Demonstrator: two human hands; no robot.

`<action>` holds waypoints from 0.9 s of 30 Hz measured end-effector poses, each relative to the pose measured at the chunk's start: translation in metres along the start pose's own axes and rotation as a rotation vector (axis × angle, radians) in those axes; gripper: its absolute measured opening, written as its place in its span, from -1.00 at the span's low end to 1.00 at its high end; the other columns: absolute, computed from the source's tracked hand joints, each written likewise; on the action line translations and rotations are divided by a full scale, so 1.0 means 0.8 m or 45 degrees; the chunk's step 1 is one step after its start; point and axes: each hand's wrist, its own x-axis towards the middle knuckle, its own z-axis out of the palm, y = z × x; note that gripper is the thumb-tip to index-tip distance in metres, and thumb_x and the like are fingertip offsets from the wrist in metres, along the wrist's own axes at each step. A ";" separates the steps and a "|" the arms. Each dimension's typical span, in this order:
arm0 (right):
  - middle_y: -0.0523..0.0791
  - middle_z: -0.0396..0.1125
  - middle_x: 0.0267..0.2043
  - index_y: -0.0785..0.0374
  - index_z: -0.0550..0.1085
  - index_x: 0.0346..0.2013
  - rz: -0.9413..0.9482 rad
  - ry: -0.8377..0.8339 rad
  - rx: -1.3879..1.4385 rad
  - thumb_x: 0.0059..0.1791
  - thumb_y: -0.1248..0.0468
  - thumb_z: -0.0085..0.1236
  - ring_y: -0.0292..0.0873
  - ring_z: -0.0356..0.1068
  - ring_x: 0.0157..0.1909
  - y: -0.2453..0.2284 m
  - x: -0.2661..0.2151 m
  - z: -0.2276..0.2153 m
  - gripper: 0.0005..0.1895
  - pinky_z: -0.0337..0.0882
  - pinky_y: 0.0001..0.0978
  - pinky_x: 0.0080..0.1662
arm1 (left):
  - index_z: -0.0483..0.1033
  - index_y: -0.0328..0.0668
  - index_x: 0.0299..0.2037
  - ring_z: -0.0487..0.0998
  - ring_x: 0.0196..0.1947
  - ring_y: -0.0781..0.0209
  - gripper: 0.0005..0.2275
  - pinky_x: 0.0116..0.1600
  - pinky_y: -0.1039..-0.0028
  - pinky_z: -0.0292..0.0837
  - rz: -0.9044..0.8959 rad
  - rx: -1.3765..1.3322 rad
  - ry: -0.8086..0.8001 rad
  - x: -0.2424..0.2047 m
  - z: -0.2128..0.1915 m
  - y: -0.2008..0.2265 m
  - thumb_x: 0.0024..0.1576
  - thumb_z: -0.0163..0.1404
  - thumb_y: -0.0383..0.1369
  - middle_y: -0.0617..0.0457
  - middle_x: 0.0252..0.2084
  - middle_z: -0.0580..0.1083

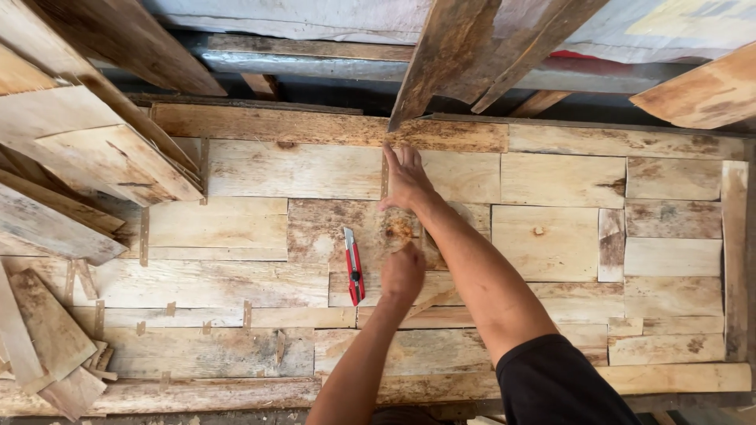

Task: The person is applying adhesive to small pieces of wood and arranging them into a pattern.

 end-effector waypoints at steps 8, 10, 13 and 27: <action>0.15 -0.37 0.59 0.00 -0.22 0.54 -0.154 -0.023 0.101 -0.42 -0.08 0.61 0.16 -0.31 0.59 0.020 -0.032 -0.006 0.49 -0.01 0.08 0.44 | 0.50 -0.32 -0.28 0.60 -0.51 0.27 -0.81 -0.38 0.45 0.52 -0.250 -1.032 0.092 -0.012 -0.002 -0.080 0.26 0.05 -0.31 -0.04 -0.43 0.60; 0.15 -0.30 0.58 0.08 -0.08 0.51 -0.215 0.034 0.150 -0.32 -0.07 0.56 0.16 -0.24 0.57 0.040 -0.033 0.007 0.31 0.02 0.09 0.42 | 0.48 -0.35 -0.28 0.53 -0.54 0.33 -0.79 -0.41 0.51 0.46 -0.220 -1.391 0.111 -0.008 -0.003 -0.082 0.28 0.05 -0.32 -0.02 -0.46 0.58; 0.10 0.13 0.45 0.19 0.30 0.35 -0.307 0.154 0.513 -0.02 -0.05 0.25 0.07 0.18 0.42 0.054 -0.078 -0.003 -0.27 0.30 -0.02 0.34 | 0.49 -0.32 -0.27 0.51 -0.56 0.36 -0.81 -0.41 0.55 0.48 -0.331 -1.360 0.066 -0.010 -0.012 -0.061 0.27 0.05 -0.32 0.04 -0.47 0.54; -0.14 0.50 -0.27 0.29 0.57 -0.18 0.069 0.545 1.241 0.02 0.29 0.29 -0.33 0.42 -0.27 0.115 -0.227 0.012 -0.86 0.46 -0.45 -0.21 | 0.61 -0.22 -0.26 0.61 -0.41 0.19 -0.88 -0.29 0.41 0.49 -0.208 -0.837 0.062 -0.023 -0.009 0.059 0.22 0.10 -0.35 -0.13 -0.32 0.62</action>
